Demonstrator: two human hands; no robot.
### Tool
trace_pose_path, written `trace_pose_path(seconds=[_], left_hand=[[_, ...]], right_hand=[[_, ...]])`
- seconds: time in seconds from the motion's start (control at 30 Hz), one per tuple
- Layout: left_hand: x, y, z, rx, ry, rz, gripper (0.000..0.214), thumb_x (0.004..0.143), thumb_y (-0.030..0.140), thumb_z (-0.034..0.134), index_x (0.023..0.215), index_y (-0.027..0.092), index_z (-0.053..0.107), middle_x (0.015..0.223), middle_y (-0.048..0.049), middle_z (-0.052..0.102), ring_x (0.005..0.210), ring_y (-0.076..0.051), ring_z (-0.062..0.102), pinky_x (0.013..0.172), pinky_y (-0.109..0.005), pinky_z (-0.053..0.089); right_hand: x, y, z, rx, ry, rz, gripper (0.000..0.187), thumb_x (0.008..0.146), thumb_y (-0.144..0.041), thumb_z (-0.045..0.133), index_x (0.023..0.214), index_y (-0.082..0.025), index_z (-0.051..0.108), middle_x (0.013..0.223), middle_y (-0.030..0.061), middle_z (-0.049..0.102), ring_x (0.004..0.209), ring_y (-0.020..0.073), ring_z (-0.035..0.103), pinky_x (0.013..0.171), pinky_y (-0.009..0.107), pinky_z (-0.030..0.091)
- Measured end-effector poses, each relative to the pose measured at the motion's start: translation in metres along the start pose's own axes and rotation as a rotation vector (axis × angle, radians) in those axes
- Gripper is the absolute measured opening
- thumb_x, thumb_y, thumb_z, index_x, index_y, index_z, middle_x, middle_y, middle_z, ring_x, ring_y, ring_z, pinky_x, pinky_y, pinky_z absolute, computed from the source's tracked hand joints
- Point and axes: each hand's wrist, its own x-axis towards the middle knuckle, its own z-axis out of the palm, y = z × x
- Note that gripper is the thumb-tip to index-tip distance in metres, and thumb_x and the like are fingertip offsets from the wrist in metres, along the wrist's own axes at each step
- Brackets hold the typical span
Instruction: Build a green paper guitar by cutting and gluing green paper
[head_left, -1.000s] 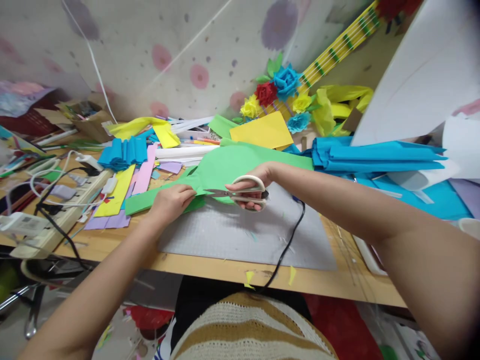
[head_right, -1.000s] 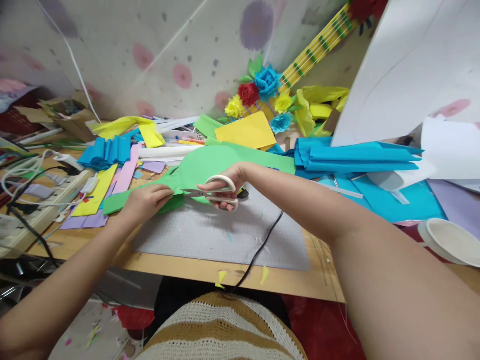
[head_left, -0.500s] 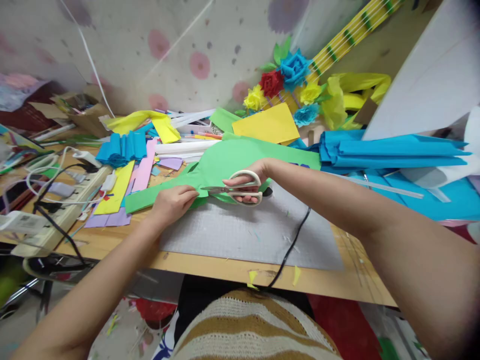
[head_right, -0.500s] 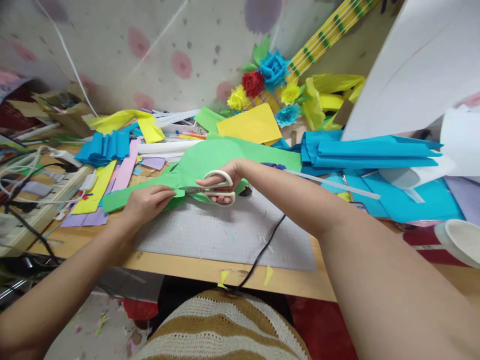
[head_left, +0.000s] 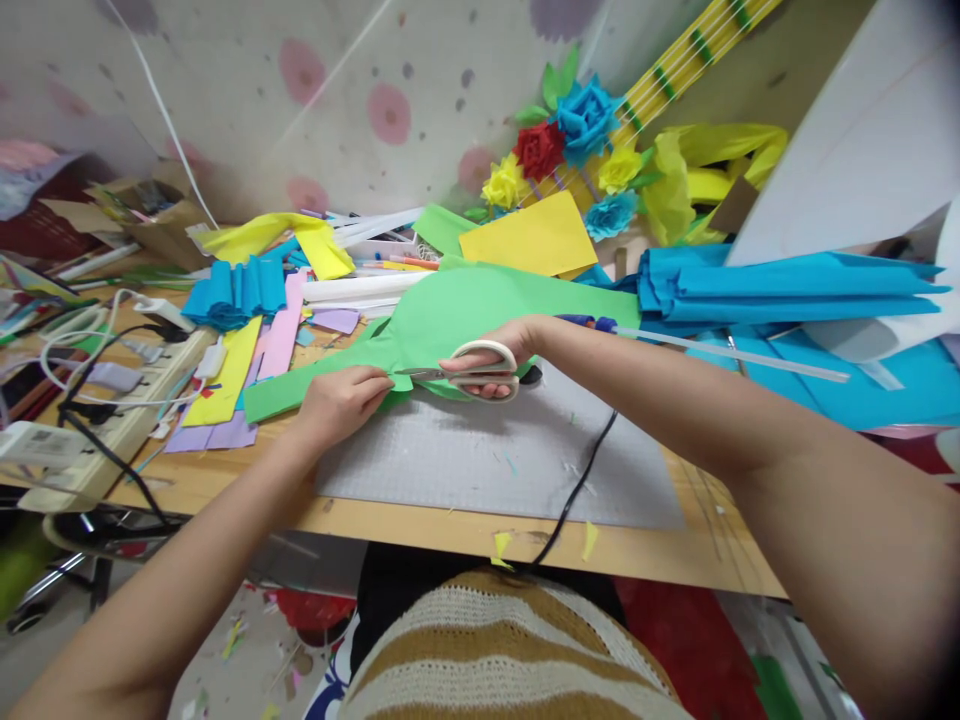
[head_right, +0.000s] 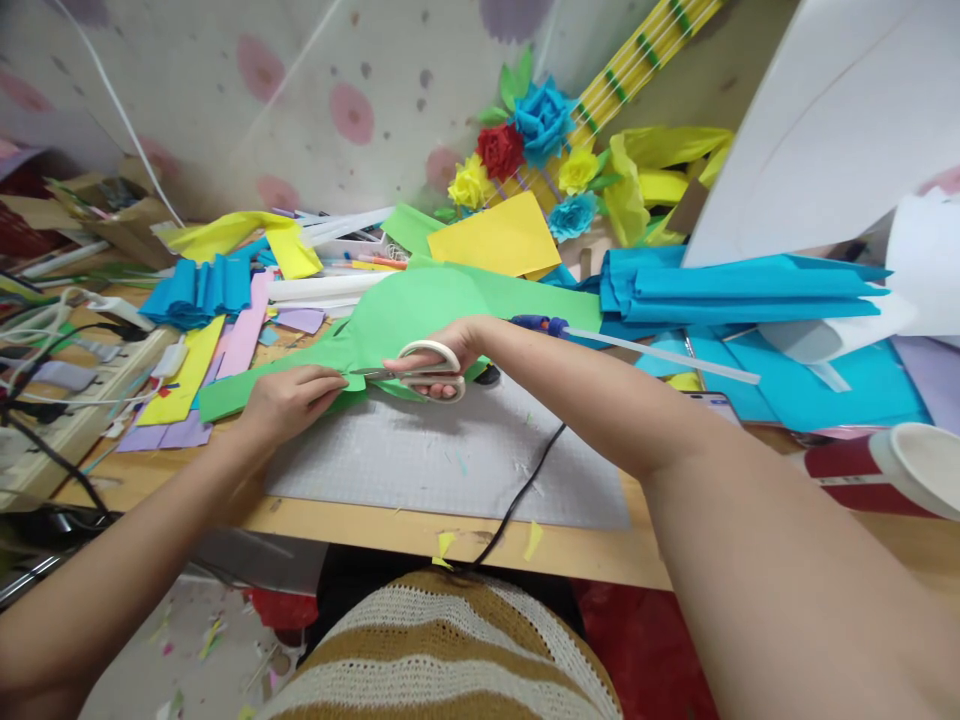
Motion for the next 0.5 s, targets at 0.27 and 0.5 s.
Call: trace_pose_path(seconds=[0.27, 0.5], left_hand=[[-0.0004, -0.0022, 0.0004, -0.014, -0.045, -0.038, 0.024, 0.09, 0.029, 0.048, 0.086, 0.023, 0.071, 0.091, -0.0019, 0.073, 0.077, -0.014, 0.068, 0.06, -0.023, 0.047], [-0.0015, -0.0046, -0.0001, -0.046, -0.032, -0.033, 0.022, 0.089, 0.028, 0.049, 0.088, 0.023, 0.071, 0.092, -0.0017, 0.073, 0.078, -0.014, 0.068, 0.061, -0.023, 0.047]], right_hand=[[0.0005, 0.0019, 0.0027, -0.032, 0.053, -0.011, 0.059, 0.077, -0.074, 0.042, 0.069, -0.015, 0.047, 0.049, -0.0051, 0.043, 0.04, 0.0062, 0.042, 0.04, 0.018, 0.035], [0.0008, 0.0023, 0.0008, -0.049, 0.047, -0.011, 0.061, 0.075, -0.076, 0.043, 0.066, -0.015, 0.046, 0.049, -0.0052, 0.042, 0.04, 0.0052, 0.04, 0.039, 0.018, 0.035]])
